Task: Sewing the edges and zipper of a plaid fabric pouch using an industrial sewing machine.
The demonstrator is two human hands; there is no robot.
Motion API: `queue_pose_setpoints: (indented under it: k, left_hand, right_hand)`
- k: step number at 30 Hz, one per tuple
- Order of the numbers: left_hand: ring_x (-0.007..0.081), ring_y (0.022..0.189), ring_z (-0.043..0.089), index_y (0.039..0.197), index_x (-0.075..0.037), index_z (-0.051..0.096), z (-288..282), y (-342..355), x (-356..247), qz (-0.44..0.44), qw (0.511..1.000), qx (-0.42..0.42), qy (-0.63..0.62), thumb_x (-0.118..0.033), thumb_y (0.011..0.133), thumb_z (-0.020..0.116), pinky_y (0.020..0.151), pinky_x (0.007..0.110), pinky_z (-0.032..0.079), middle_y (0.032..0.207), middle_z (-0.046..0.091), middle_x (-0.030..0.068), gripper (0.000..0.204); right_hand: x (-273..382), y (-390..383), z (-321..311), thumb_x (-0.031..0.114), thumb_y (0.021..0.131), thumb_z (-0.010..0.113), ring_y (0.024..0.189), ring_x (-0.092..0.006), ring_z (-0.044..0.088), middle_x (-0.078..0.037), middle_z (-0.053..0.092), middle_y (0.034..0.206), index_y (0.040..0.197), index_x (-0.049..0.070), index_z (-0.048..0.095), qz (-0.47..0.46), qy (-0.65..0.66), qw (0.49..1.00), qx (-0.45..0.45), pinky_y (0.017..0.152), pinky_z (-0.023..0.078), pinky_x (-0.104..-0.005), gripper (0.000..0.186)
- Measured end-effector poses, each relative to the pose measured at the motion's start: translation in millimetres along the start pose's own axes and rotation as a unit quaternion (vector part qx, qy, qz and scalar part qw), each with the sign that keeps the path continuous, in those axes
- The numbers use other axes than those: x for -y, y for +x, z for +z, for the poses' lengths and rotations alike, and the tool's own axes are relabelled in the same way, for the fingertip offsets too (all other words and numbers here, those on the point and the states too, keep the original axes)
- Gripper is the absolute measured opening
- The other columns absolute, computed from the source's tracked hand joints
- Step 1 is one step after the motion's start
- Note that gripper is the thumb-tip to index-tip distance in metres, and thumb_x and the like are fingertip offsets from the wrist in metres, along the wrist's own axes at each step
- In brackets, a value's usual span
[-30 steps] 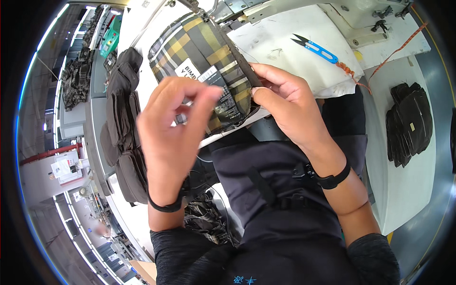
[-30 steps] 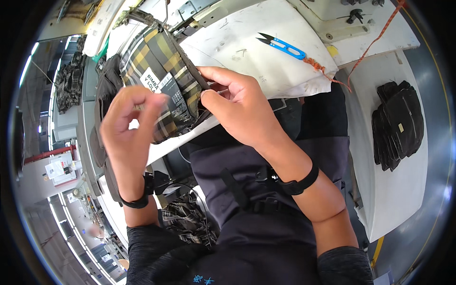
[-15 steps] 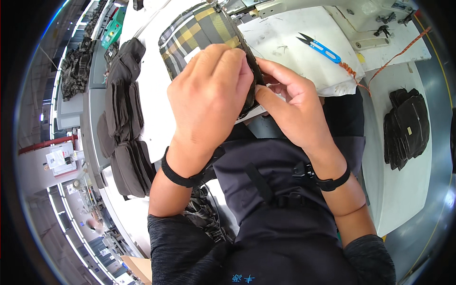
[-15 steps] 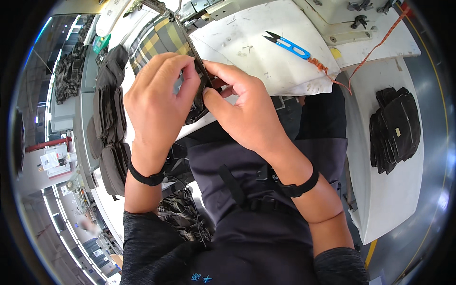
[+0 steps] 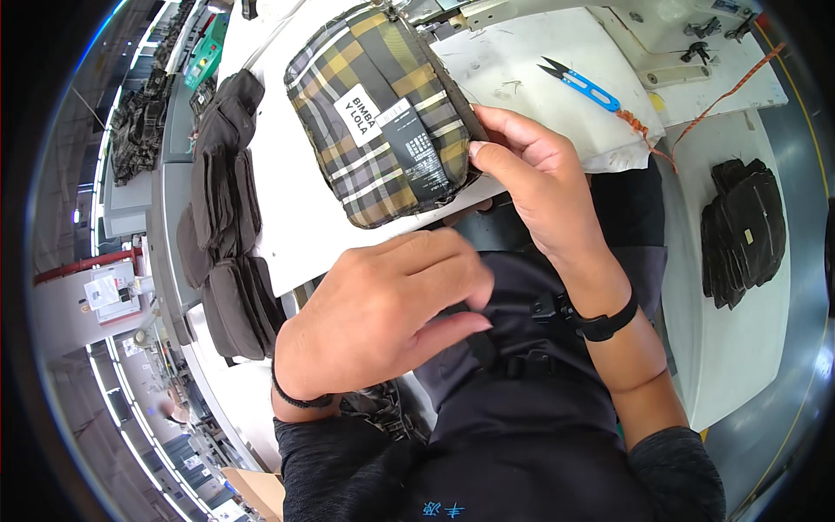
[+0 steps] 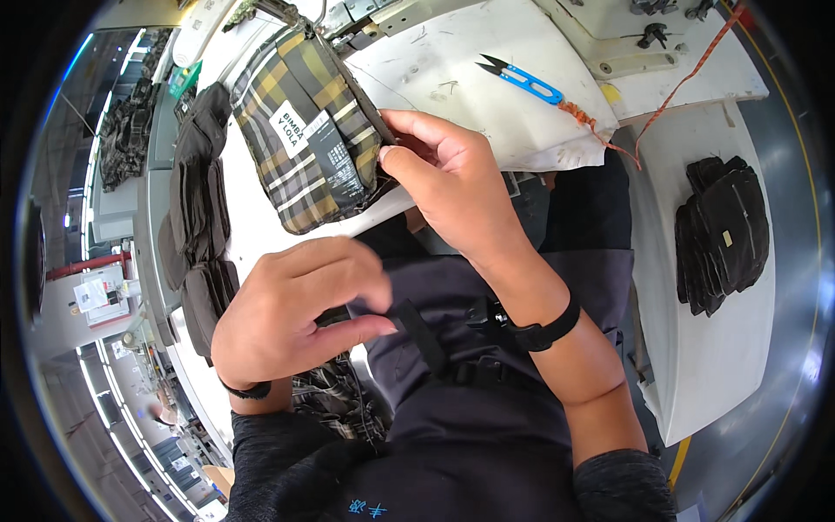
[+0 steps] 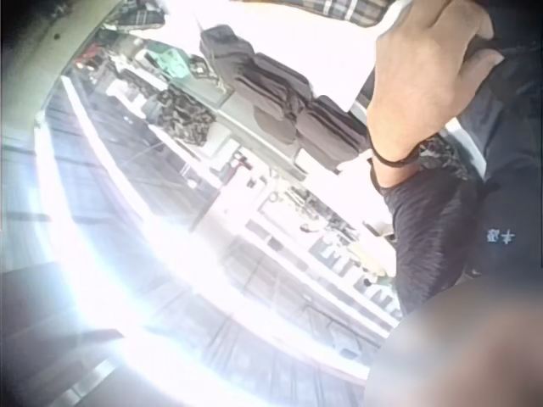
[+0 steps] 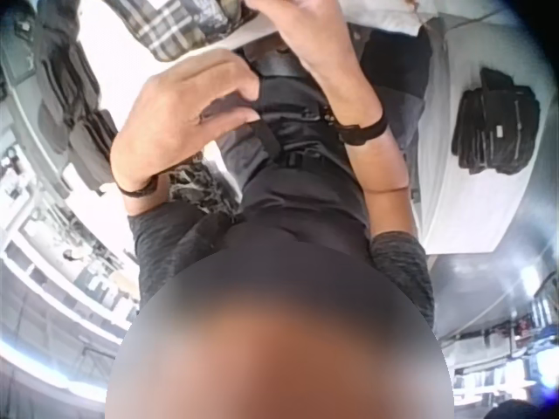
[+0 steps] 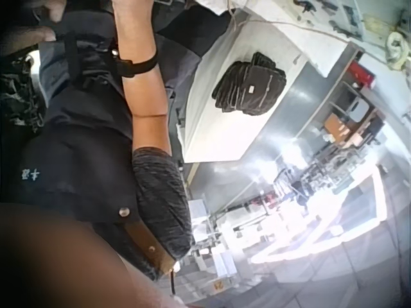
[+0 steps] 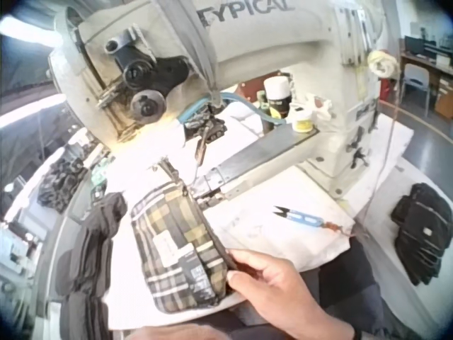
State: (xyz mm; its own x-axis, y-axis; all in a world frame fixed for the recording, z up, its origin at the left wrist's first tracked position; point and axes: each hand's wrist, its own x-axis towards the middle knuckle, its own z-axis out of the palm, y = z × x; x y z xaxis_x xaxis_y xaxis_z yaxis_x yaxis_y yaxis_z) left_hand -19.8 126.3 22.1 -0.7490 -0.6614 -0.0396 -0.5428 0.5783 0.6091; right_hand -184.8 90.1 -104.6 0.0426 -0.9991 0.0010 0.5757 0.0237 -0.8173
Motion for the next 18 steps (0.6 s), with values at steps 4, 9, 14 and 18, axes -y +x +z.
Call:
queue_pose_setpoints:
  k: [4, 9, 14, 18]
  left_hand:
    - [0.0284, 0.071, 0.064, 0.082, -0.001, 0.069, 6, 7, 7, -0.044, 0.988, -0.103, 0.102, -0.012, 0.085, 0.088, 0.062, 0.036, 0.051, 0.078, 0.065, 0.0076, 0.022]
    - [0.0190, 0.079, 0.069, 0.105, -0.003, 0.080, 8, 36, 36, -0.083, 0.935, -0.336, 0.084, -0.003, 0.092, 0.079, 0.071, 0.029, 0.058, 0.091, 0.075, 0.0107, 0.012]
    - [0.0282, 0.080, 0.074, 0.104, -0.004, 0.078, 13, 54, 63, -0.001, 0.913, -0.374, 0.162, -0.006, 0.093, 0.077, 0.070, 0.036, 0.059, 0.096, 0.077, 0.0090, 0.012]
    - [0.0286, 0.080, 0.074, 0.101, -0.005, 0.077, 11, 60, 63, 0.006, 0.906, -0.364, 0.215, -0.007, 0.092, 0.076, 0.070, 0.036, 0.059, 0.095, 0.077, 0.0085, 0.009]
  right_hand:
    - [3, -2, -2, 0.004, 0.100, 0.065, 0.096, -0.0064, 0.066, -0.007, 0.076, 0.114, 0.139, -0.008, 0.064, 0.008, -0.004, 1.000, 0.003, 0.080, 0.055, -0.0234, 0.042]
    - [3, -7, 0, 0.005, 0.100, 0.065, 0.094, -0.0069, 0.065, -0.005, 0.075, 0.111, 0.140, -0.005, 0.065, 0.027, -0.008, 1.000, 0.013, 0.082, 0.054, -0.0243, 0.041]
    - [1, -10, 6, 0.003, 0.096, 0.065, 0.090, -0.0076, 0.062, -0.005, 0.074, 0.107, 0.141, -0.004, 0.065, -0.061, -0.104, 0.993, -0.016, 0.083, 0.053, -0.0256, 0.046]
    - [3, -7, 8, 0.003, 0.094, 0.064, 0.090, -0.0087, 0.062, -0.005, 0.074, 0.107, 0.141, -0.004, 0.065, -0.083, -0.104, 0.991, -0.013, 0.084, 0.053, -0.0259, 0.048]
